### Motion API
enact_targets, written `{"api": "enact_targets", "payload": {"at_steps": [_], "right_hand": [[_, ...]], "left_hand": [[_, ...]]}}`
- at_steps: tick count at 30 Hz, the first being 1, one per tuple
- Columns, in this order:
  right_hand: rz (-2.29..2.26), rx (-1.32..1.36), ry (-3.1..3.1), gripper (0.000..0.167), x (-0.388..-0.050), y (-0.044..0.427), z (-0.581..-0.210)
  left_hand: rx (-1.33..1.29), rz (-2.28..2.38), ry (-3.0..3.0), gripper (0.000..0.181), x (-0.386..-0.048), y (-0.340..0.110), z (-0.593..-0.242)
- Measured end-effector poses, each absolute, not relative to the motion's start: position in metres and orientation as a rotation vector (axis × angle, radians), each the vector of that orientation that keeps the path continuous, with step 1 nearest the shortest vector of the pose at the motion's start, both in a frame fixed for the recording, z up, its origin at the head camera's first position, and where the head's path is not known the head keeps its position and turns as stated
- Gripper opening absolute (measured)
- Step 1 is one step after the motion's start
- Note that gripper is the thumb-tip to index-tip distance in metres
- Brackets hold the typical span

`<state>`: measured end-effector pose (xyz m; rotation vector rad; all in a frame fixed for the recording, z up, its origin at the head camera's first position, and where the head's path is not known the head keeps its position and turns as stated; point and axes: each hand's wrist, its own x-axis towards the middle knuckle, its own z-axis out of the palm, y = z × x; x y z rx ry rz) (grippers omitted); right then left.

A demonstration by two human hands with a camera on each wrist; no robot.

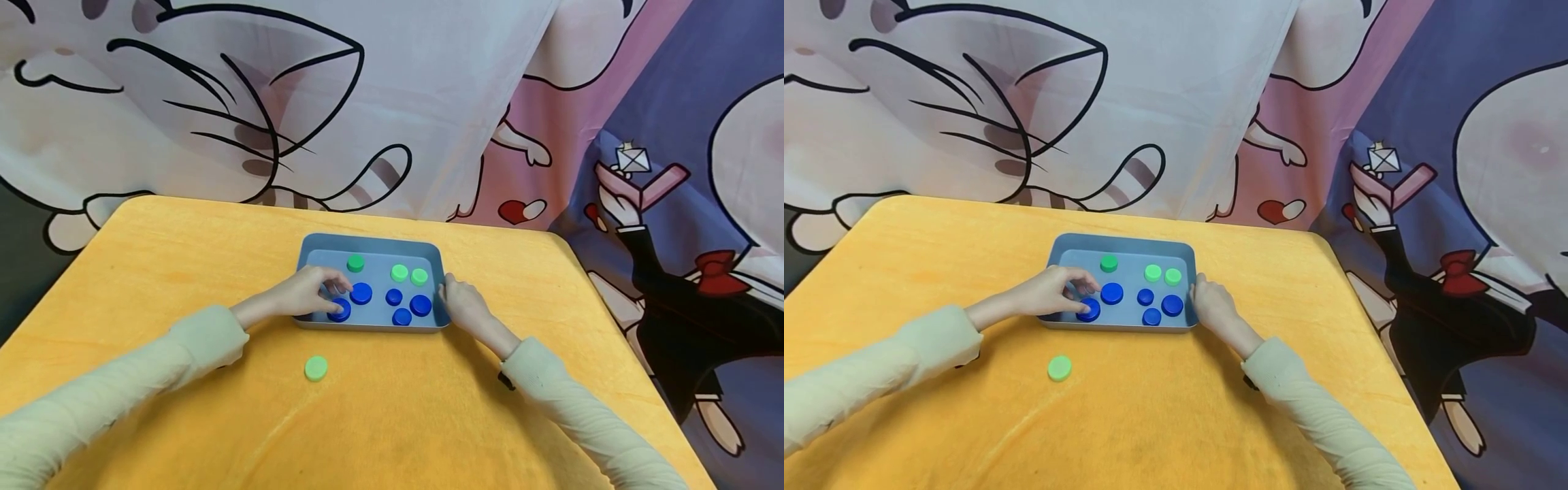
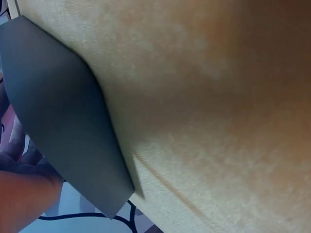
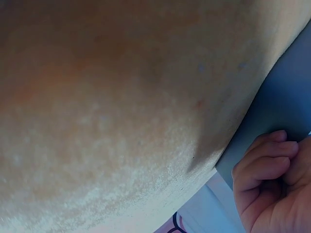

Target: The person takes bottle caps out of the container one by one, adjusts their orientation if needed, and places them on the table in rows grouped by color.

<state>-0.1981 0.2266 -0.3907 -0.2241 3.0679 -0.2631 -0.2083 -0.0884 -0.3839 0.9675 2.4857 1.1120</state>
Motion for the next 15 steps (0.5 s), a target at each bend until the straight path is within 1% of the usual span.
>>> {"api": "enact_targets", "payload": {"at_steps": [15], "right_hand": [[-0.247,-0.199,3.074,0.024,-0.1995,0.2257,-0.3916]], "left_hand": [[1.005,1.044,2.522,0.039,-0.2096,-0.0866,-0.391]]}}
